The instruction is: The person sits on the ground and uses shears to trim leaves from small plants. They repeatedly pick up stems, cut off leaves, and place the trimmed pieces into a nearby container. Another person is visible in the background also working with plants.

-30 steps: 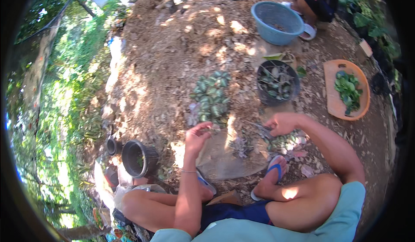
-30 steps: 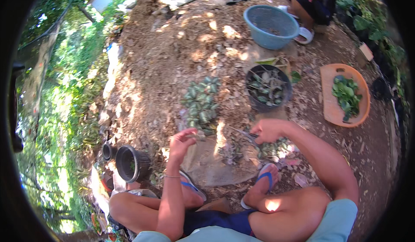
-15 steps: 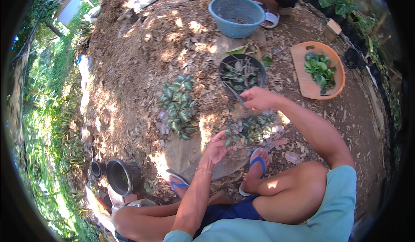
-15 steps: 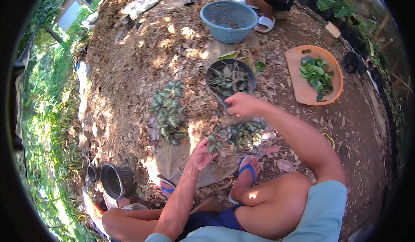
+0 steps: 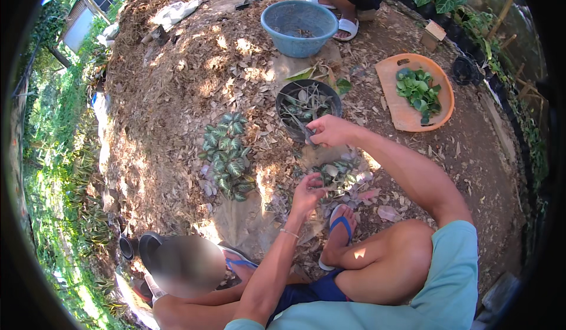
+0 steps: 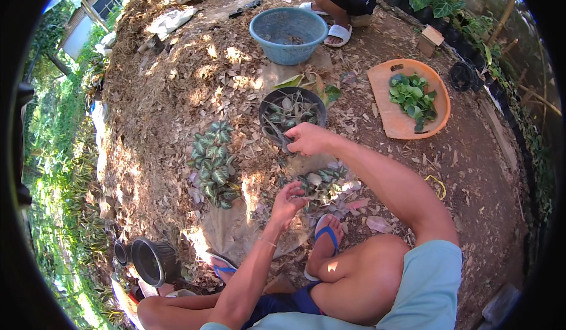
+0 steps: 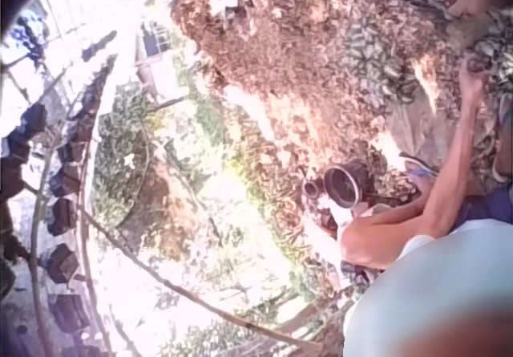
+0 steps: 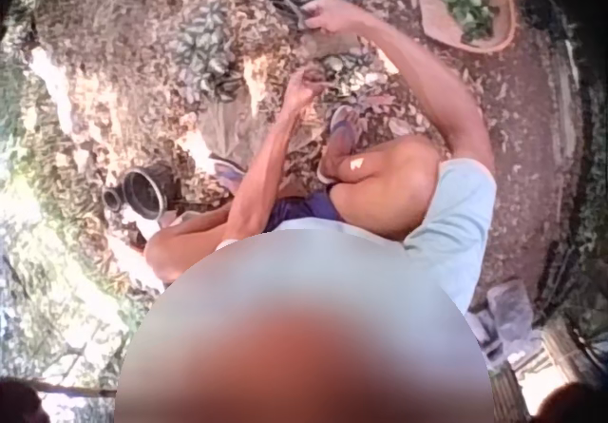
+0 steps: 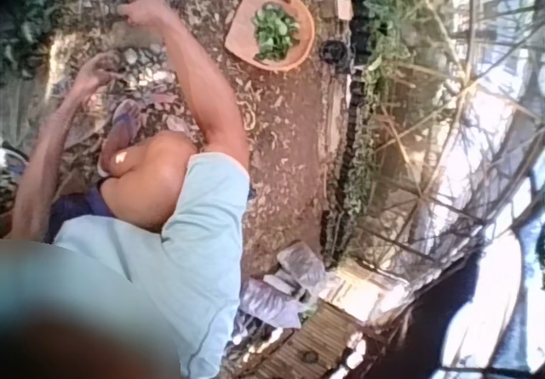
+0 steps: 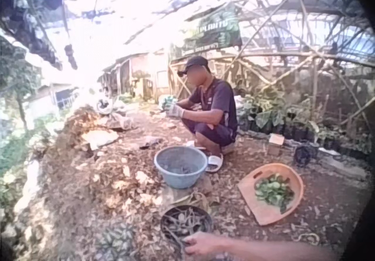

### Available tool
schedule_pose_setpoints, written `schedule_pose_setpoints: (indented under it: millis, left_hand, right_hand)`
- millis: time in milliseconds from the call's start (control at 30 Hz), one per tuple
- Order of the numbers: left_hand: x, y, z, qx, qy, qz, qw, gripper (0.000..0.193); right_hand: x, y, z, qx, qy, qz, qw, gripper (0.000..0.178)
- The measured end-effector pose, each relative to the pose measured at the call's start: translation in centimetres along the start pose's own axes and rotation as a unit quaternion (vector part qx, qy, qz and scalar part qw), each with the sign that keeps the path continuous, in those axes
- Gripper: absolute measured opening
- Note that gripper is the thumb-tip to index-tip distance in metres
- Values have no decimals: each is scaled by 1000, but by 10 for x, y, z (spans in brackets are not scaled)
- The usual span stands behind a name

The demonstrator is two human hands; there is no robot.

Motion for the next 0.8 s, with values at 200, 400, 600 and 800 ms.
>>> schedule_pose_setpoints:
  millis: [200, 400, 600, 800]
  left_hand:
    - [-27, 26, 11, -135, 10, 7, 991, 35]
    - [-46, 51, 37, -379, 13, 16, 925, 32]
    - [-63, 70, 55, -498, -14, -3, 867, 30]
    - [-65, 181, 38, -421, -149, 107, 888, 23]
  right_hand:
    - [0, 2, -2, -4, 15, 18, 1000, 30]
    - [3, -3, -11, -11, 46, 38, 998, 43]
    - [1, -18, -6, 22, 31, 18, 999, 33]
    - [-8, -34, -8, 19, -22, -17, 999, 36]
Point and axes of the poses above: each hand's wrist, its own x-axis towards the middle knuckle, its own y-axis out of the back of the hand, z = x × y, the point moved 9 cm from there along x, towards the middle knuckle, and after that the axes turned 6 degrees about x, right-handed, at the moved point
